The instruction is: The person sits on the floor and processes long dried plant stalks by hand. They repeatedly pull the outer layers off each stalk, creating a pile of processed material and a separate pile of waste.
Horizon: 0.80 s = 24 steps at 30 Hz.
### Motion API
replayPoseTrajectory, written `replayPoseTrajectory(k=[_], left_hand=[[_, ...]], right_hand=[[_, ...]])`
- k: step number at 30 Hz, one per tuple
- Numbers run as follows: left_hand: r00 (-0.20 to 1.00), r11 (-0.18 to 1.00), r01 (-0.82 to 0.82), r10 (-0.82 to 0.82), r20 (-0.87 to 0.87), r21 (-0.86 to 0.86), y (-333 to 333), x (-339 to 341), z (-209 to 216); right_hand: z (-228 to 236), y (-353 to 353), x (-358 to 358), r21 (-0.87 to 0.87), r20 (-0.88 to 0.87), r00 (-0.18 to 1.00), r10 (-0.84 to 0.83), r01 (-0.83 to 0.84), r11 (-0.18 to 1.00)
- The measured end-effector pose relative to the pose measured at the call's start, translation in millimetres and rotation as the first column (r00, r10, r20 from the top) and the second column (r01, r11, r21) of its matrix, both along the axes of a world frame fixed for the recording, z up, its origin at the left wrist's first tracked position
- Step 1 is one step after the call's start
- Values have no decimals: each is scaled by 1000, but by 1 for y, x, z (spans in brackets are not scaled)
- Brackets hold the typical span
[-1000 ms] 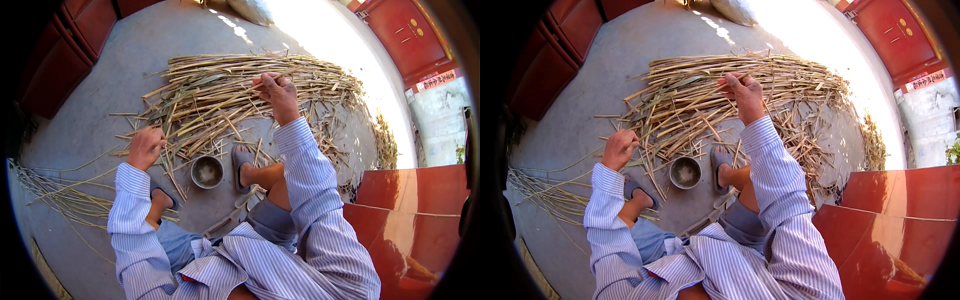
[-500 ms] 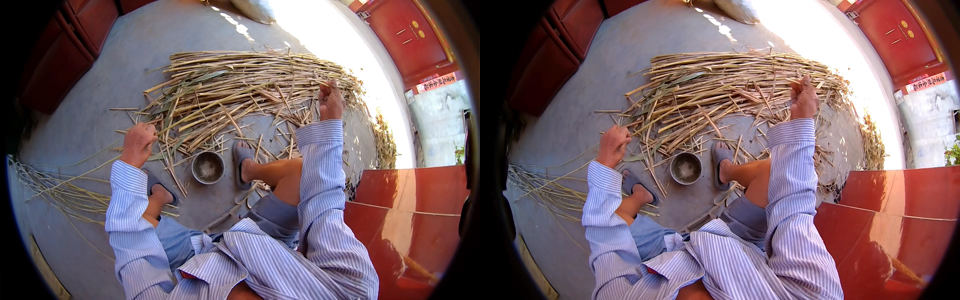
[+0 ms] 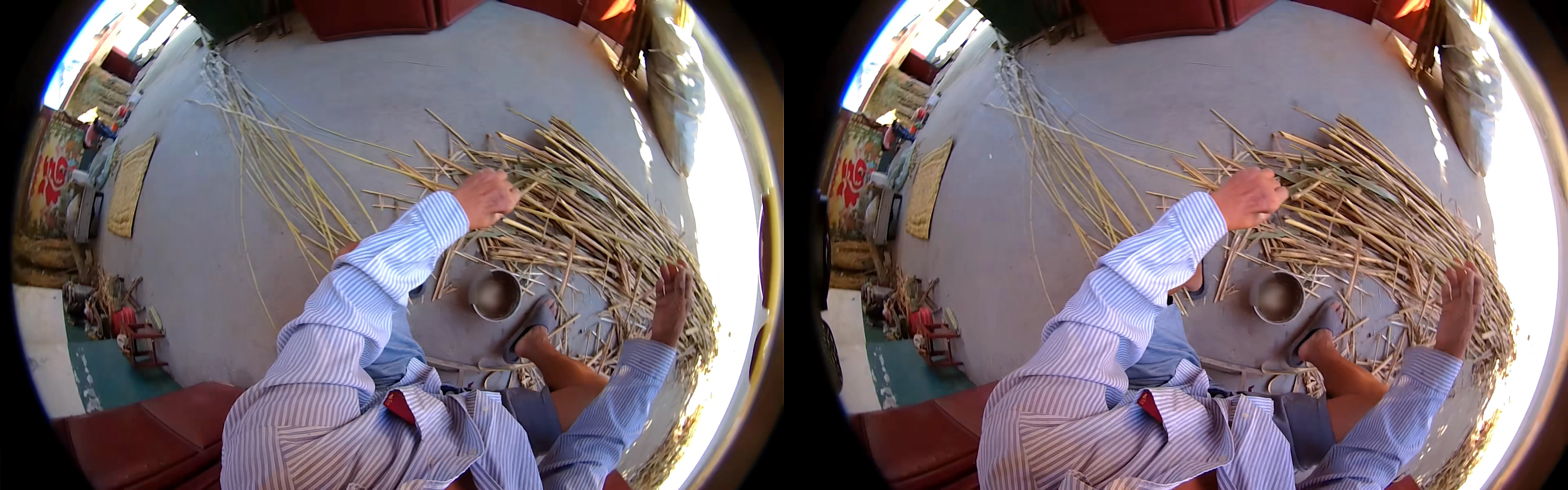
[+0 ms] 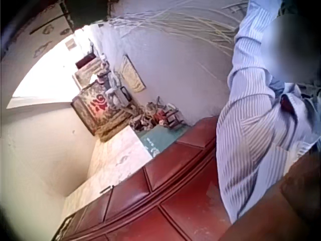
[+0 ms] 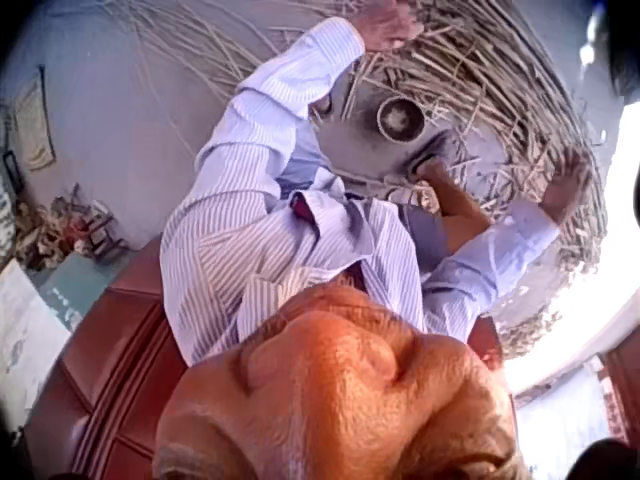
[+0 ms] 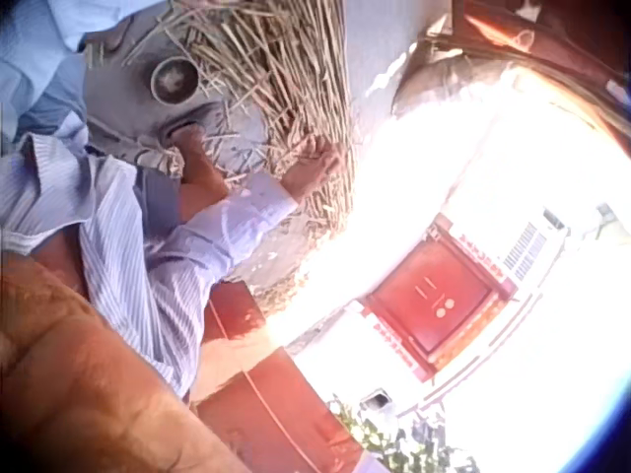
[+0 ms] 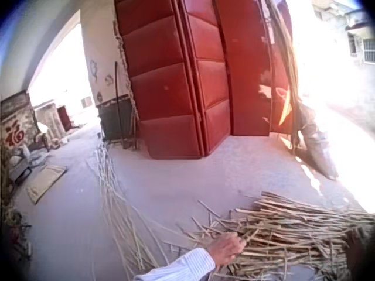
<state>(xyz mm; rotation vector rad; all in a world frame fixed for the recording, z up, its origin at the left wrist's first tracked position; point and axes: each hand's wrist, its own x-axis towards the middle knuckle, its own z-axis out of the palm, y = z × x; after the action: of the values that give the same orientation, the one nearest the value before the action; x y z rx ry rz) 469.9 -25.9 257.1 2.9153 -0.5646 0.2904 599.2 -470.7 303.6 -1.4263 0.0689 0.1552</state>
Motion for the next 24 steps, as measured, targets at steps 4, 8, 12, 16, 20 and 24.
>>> replayPoseTrajectory(k=[4,8,12,16,20,24], left_hand=[[1000,998,-9,10,-29,62,2,-5,2],[949,998,-62,55,312,11,11,-2,44],[810,993,-112,78,581,23,18,8,86],[703,994,-108,50,709,37,24,8,105],[707,996,-54,-11,707,69,24,9,86],[815,988,-83,-10,579,133,39,-1,58]], right_hand=[[-16,1,15,-1,46,993,-108,108,994],[-53,-33,33,135,-170,984,-60,84,987],[-77,-17,19,200,-403,915,0,88,976],[-112,-1,-16,293,-505,854,126,32,956],[-137,1,-64,357,-629,759,168,91,930],[-171,20,-88,328,-735,671,96,228,917]])
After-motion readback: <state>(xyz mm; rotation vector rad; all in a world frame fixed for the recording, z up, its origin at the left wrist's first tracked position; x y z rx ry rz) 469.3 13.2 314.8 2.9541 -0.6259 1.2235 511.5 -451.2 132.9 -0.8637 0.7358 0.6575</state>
